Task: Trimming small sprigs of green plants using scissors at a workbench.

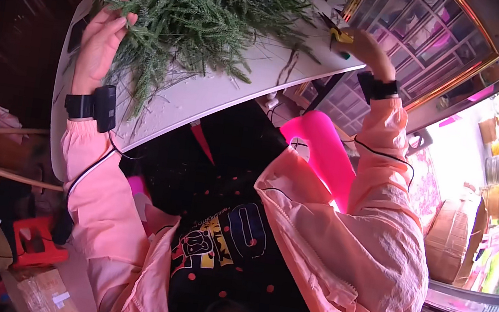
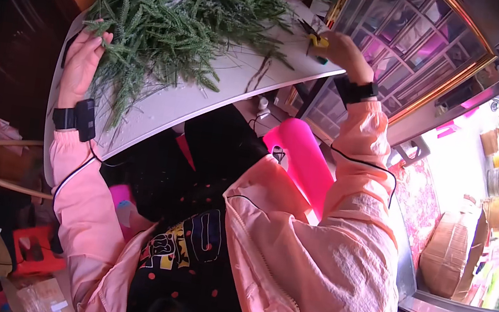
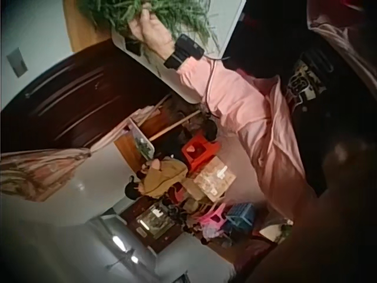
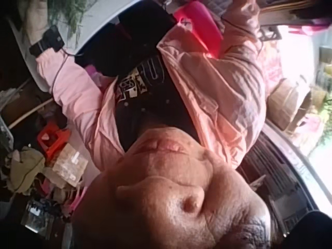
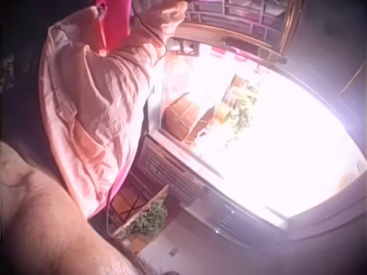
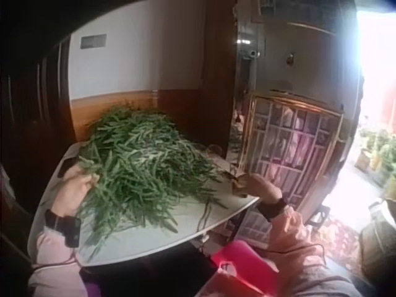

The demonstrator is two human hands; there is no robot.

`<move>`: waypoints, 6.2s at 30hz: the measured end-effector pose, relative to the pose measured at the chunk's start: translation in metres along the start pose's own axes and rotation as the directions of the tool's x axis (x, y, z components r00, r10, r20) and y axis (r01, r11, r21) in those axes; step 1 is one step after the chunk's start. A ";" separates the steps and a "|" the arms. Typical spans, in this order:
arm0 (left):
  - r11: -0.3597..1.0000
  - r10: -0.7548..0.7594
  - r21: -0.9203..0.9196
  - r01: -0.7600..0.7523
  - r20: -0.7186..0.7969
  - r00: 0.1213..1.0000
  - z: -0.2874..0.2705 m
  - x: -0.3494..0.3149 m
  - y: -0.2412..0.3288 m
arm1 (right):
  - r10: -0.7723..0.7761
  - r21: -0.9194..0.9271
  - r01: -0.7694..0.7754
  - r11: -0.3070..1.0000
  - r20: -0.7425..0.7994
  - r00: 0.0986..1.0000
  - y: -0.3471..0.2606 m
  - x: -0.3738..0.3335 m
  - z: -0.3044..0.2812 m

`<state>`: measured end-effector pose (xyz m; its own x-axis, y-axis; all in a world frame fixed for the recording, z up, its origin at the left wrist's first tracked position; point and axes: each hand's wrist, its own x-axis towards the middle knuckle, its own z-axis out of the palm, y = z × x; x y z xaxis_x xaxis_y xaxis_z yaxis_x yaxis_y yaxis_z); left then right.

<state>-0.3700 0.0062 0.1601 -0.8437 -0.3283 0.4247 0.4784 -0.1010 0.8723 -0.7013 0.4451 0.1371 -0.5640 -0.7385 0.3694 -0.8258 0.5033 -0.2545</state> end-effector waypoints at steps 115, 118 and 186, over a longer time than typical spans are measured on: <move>0.740 0.231 0.633 -0.227 0.077 0.970 0.054 -0.013 -0.002 | -0.334 0.938 -0.316 0.141 0.345 0.877 -0.240 0.026 0.062; 0.748 0.228 0.626 -0.222 0.073 0.971 0.052 -0.016 -0.005 | -0.340 0.939 -0.305 0.162 0.343 0.876 -0.242 0.025 0.061; 0.992 -0.087 -0.077 0.101 0.164 0.983 0.041 -0.016 0.004 | -0.443 0.907 -0.364 -0.211 0.243 0.863 -0.272 0.060 0.066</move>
<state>-0.3644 0.0495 0.1664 -0.9106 -0.1597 0.3811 0.4083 -0.2059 0.8893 -0.5102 0.2344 0.1700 -0.1203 -0.9693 0.2144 0.3811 -0.2445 -0.8916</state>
